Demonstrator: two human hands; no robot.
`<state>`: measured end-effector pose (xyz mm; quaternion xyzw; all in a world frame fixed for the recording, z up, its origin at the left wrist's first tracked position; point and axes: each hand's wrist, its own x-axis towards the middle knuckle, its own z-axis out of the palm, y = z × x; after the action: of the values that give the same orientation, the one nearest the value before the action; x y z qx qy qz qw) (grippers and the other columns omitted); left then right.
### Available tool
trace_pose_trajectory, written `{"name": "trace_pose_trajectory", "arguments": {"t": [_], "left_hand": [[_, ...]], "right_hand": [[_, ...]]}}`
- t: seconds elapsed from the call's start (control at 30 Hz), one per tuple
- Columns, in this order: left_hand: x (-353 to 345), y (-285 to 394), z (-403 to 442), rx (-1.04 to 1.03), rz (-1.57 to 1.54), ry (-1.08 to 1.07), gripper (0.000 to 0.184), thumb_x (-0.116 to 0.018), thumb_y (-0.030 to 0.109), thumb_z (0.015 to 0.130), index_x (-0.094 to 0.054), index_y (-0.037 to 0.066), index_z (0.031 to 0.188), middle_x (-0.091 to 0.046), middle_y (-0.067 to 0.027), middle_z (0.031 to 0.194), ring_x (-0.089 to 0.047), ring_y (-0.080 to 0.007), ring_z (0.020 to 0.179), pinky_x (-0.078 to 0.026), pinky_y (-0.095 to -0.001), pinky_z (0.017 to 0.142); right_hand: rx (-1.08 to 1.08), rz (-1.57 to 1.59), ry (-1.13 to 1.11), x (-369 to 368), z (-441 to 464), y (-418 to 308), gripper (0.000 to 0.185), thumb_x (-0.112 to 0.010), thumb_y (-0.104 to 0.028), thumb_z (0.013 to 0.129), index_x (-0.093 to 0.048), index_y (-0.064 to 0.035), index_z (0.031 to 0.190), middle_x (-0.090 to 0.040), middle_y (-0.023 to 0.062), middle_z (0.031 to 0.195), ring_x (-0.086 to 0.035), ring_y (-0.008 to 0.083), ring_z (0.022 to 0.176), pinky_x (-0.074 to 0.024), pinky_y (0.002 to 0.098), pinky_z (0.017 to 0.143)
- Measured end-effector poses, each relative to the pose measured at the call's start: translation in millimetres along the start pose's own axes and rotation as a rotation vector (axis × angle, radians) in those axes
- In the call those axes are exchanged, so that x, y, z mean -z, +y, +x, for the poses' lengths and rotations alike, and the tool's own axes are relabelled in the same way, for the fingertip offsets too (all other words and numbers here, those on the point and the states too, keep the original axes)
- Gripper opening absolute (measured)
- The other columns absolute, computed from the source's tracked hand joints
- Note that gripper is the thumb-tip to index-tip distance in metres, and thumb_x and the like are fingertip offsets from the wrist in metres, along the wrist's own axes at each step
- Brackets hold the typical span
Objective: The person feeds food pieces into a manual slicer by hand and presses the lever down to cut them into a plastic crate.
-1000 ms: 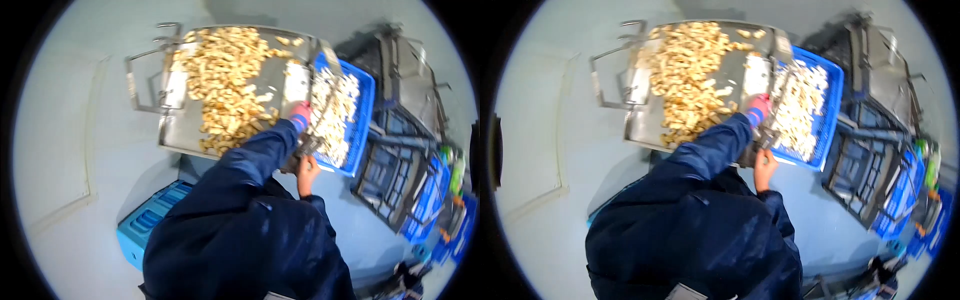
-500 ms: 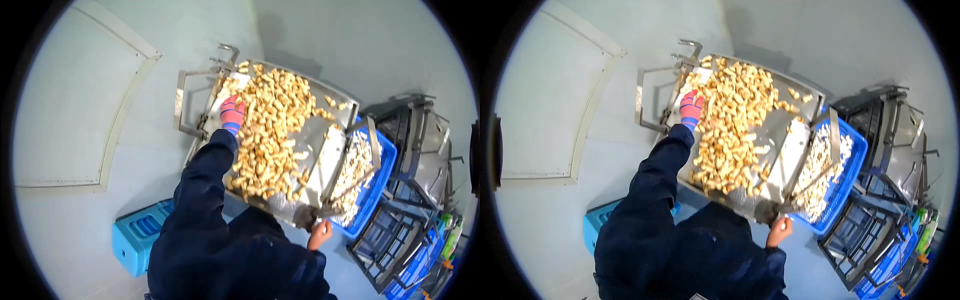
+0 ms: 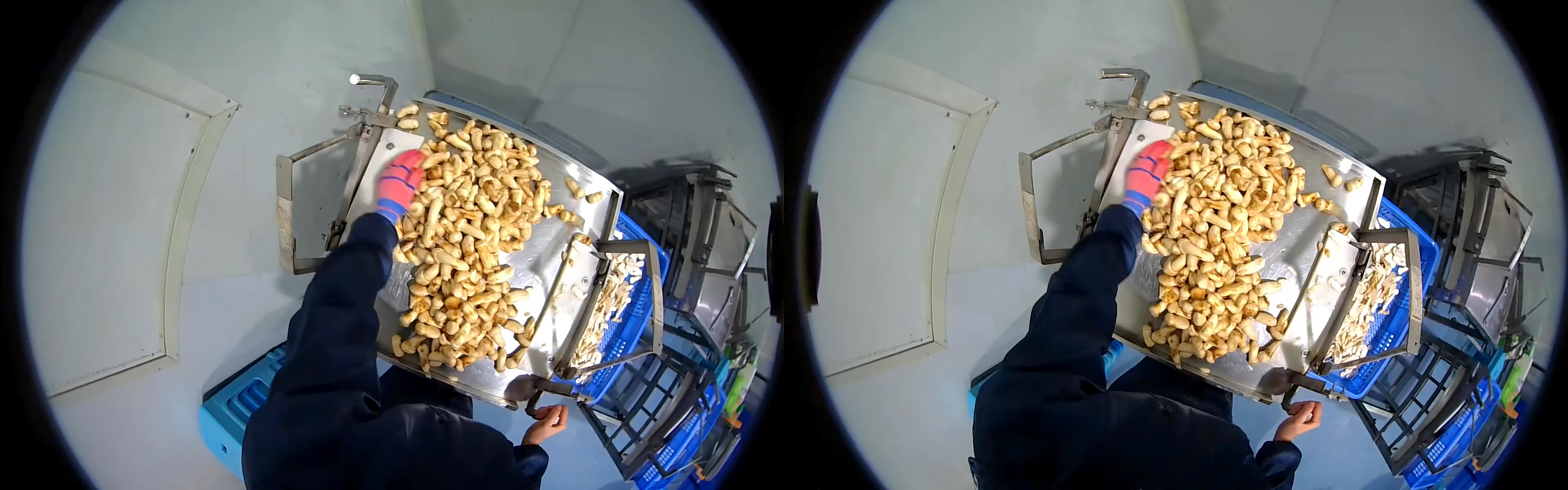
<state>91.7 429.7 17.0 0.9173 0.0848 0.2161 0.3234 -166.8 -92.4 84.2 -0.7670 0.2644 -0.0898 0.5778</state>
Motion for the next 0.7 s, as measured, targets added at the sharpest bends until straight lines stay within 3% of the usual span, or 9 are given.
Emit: {"name": "trace_pose_trajectory", "arguments": {"t": [0.13, 0.3, 0.4, 0.43, 0.47, 0.5, 0.57, 0.67, 0.7], "left_hand": [[1, 52, -24, 0.033, -0.156, -0.132, 0.025, -0.051, 0.018, 0.084, -0.061, 0.012, 0.107, -0.057, -0.0083, 0.115, -0.050, -0.0304, 0.106, -0.040, -0.0385, 0.092], [20, 96, -58, -0.182, -0.276, -0.329, 0.023, -0.055, 0.016, 0.081, -0.063, 0.012, 0.102, -0.060, -0.0073, 0.109, -0.050, -0.0269, 0.105, -0.037, -0.0395, 0.096], [32, 88, -25, -0.283, -0.319, -0.362, 0.017, -0.057, 0.017, 0.082, -0.065, 0.011, 0.096, -0.062, -0.0071, 0.102, -0.054, -0.0271, 0.099, -0.041, -0.0385, 0.090], [32, 80, -3, -0.170, -0.307, -0.296, 0.016, -0.059, 0.017, 0.081, -0.064, 0.009, 0.094, -0.062, -0.0095, 0.100, -0.057, -0.0286, 0.092, -0.045, -0.0377, 0.083], [9, 56, 22, -0.107, -0.381, -0.098, 0.020, -0.062, 0.017, 0.079, -0.063, 0.008, 0.097, -0.062, -0.0132, 0.098, -0.059, -0.0298, 0.086, -0.047, -0.0373, 0.080], [20, 65, 58, 0.053, -0.415, -0.051, 0.027, -0.065, 0.017, 0.077, -0.061, 0.008, 0.102, -0.061, -0.0160, 0.100, -0.057, -0.0309, 0.092, -0.045, -0.0385, 0.083], [-17, -3, 112, -0.105, 0.095, 0.142, 0.036, -0.064, 0.035, 0.079, -0.060, 0.010, 0.104, -0.056, -0.0144, 0.111, -0.051, -0.0343, 0.102, -0.039, -0.0405, 0.091], [-47, -39, 147, 0.204, 0.394, -0.051, 0.040, -0.061, 0.044, 0.079, -0.060, 0.012, 0.102, -0.057, -0.0125, 0.105, -0.052, -0.0320, 0.101, -0.040, -0.0430, 0.088], [-47, -24, 147, 0.211, 0.413, -0.095, 0.041, -0.061, 0.047, 0.077, -0.061, 0.013, 0.100, -0.057, -0.0118, 0.103, -0.053, -0.0313, 0.101, -0.040, -0.0436, 0.087]], "right_hand": [[-0.007, 0.007, 0.019, -2, 0, -1, 0.031, -0.046, -0.018, 0.090, -0.036, -0.0092, 0.063, -0.032, -0.0024, 0.049, -0.030, 0.0060, 0.041, -0.0239, 0.0234, 0.039], [-0.036, 0.015, 0.079, -8, -2, -6, 0.031, -0.045, -0.017, 0.090, -0.037, -0.0076, 0.061, -0.034, -0.0005, 0.048, -0.030, 0.0072, 0.043, -0.0236, 0.0242, 0.042], [0.002, -0.035, 0.098, -9, -2, -6, 0.030, -0.044, -0.017, 0.090, -0.037, -0.0087, 0.062, -0.034, -0.0012, 0.047, -0.031, 0.0067, 0.041, -0.0245, 0.0235, 0.039], [0.000, -0.045, 0.116, -8, -2, -4, 0.030, -0.044, -0.017, 0.090, -0.037, -0.0087, 0.062, -0.033, -0.0012, 0.047, -0.031, 0.0067, 0.041, -0.0246, 0.0235, 0.039], [-0.002, -0.054, 0.133, -6, -2, 0, 0.030, -0.044, -0.016, 0.090, -0.037, -0.0087, 0.062, -0.033, -0.0013, 0.047, -0.031, 0.0066, 0.041, -0.0247, 0.0235, 0.039], [-0.002, -0.059, 0.152, -8, -1, 2, 0.030, -0.044, -0.016, 0.090, -0.037, -0.0086, 0.062, -0.033, -0.0013, 0.047, -0.031, 0.0066, 0.041, -0.0248, 0.0234, 0.039], [-0.013, -0.032, 0.148, -12, -2, -5, 0.031, -0.044, -0.016, 0.090, -0.036, -0.0088, 0.061, -0.032, -0.0015, 0.048, -0.030, 0.0067, 0.041, -0.0246, 0.0235, 0.039], [-0.041, -0.013, 0.175, -9, 1, -1, 0.031, -0.044, -0.016, 0.090, -0.035, -0.0092, 0.060, -0.030, -0.0018, 0.048, -0.028, 0.0068, 0.040, -0.0241, 0.0239, 0.038], [-0.058, -0.011, 0.188, -8, 1, -2, 0.032, -0.044, -0.015, 0.090, -0.035, -0.0093, 0.060, -0.030, -0.0018, 0.048, -0.028, 0.0068, 0.040, -0.0238, 0.0241, 0.038]]}}
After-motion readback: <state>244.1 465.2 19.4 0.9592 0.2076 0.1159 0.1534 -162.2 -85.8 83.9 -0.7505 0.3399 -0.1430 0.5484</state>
